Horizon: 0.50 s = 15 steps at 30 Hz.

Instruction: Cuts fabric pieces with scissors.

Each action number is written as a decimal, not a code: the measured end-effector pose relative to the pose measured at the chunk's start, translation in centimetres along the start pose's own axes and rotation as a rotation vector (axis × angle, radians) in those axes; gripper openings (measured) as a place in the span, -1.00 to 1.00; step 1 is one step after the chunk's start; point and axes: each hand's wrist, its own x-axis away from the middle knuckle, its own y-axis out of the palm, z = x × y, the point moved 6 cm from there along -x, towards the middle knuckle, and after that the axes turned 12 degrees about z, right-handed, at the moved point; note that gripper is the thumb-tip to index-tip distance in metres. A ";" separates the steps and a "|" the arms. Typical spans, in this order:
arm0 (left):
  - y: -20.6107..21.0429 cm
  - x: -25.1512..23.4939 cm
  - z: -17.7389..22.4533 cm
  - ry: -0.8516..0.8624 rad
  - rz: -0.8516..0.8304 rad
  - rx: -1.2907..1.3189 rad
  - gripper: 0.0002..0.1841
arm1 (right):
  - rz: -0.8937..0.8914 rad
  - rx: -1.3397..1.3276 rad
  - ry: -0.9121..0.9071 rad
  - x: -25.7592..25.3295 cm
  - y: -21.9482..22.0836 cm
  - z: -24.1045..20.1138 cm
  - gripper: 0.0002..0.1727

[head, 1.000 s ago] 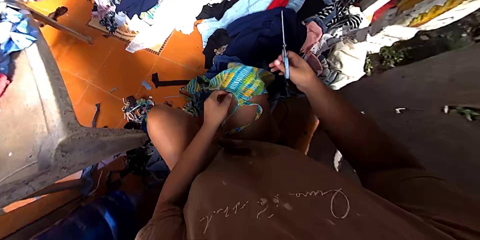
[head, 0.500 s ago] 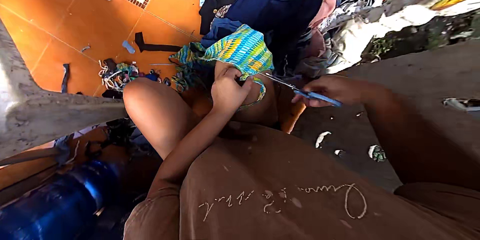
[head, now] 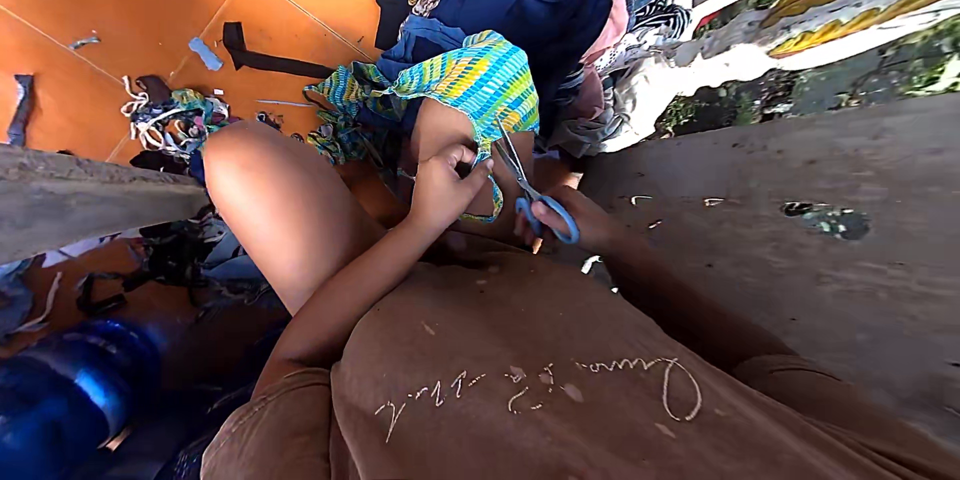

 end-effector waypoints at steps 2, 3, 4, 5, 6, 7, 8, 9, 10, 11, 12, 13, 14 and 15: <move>0.1 -0.1 -0.3 0.012 -0.003 0.032 -0.82 | 0.089 -0.056 0.032 0.2 1.2 -0.3 -0.59; 0.2 -0.1 -0.5 0.019 -0.007 0.040 -0.82 | 0.128 -0.073 0.047 0.3 1.6 -0.5 -0.59; 0.3 -0.2 -0.6 0.026 -0.012 0.048 -0.82 | 0.158 -0.075 0.057 0.5 2.0 -0.7 -0.59; 0.4 -0.3 -0.6 0.033 -0.021 0.056 -0.82 | 0.183 -0.074 0.069 0.6 2.3 -0.9 -0.59; 0.5 -0.4 -0.7 0.040 -0.031 0.066 -0.81 | 0.205 -0.073 0.082 0.6 2.4 -1.0 -0.57; 0.7 -0.5 -0.6 0.047 -0.041 0.079 -0.80 | 0.229 -0.084 0.091 0.7 2.6 -1.1 -0.56; 0.8 -0.5 -0.6 0.055 -0.054 0.093 -0.80 | 0.252 -0.109 0.101 0.7 2.7 -1.1 -0.56; 0.9 -0.5 -0.5 0.063 -0.073 0.110 -0.80 | 0.270 -0.143 0.106 0.8 2.8 -1.1 -0.56; 1.0 -0.5 -0.4 0.071 -0.093 0.123 -0.80 | 0.286 -0.169 0.106 0.9 2.9 -1.1 -0.55; 1.1 -0.5 -0.3 0.077 -0.109 0.130 -0.80 | 0.299 -0.183 0.109 1.1 3.0 -1.1 -0.55; 1.2 -0.4 -0.2 0.077 -0.124 0.129 -0.80 | 0.313 -0.193 0.115 1.2 3.0 -1.0 -0.55; 1.3 -0.3 -0.1 0.076 -0.141 0.122 -0.80 | 0.325 -0.204 0.124 1.4 3.0 -0.9 -0.55; 1.4 -0.3 -0.2 0.077 -0.155 0.112 -0.79 | 0.336 -0.217 0.133 1.6 3.1 -0.8 -0.55; 1.5 -0.2 -0.2 0.084 -0.167 0.099 -0.79 | 0.345 -0.227 0.141 1.8 3.1 -0.6 -0.55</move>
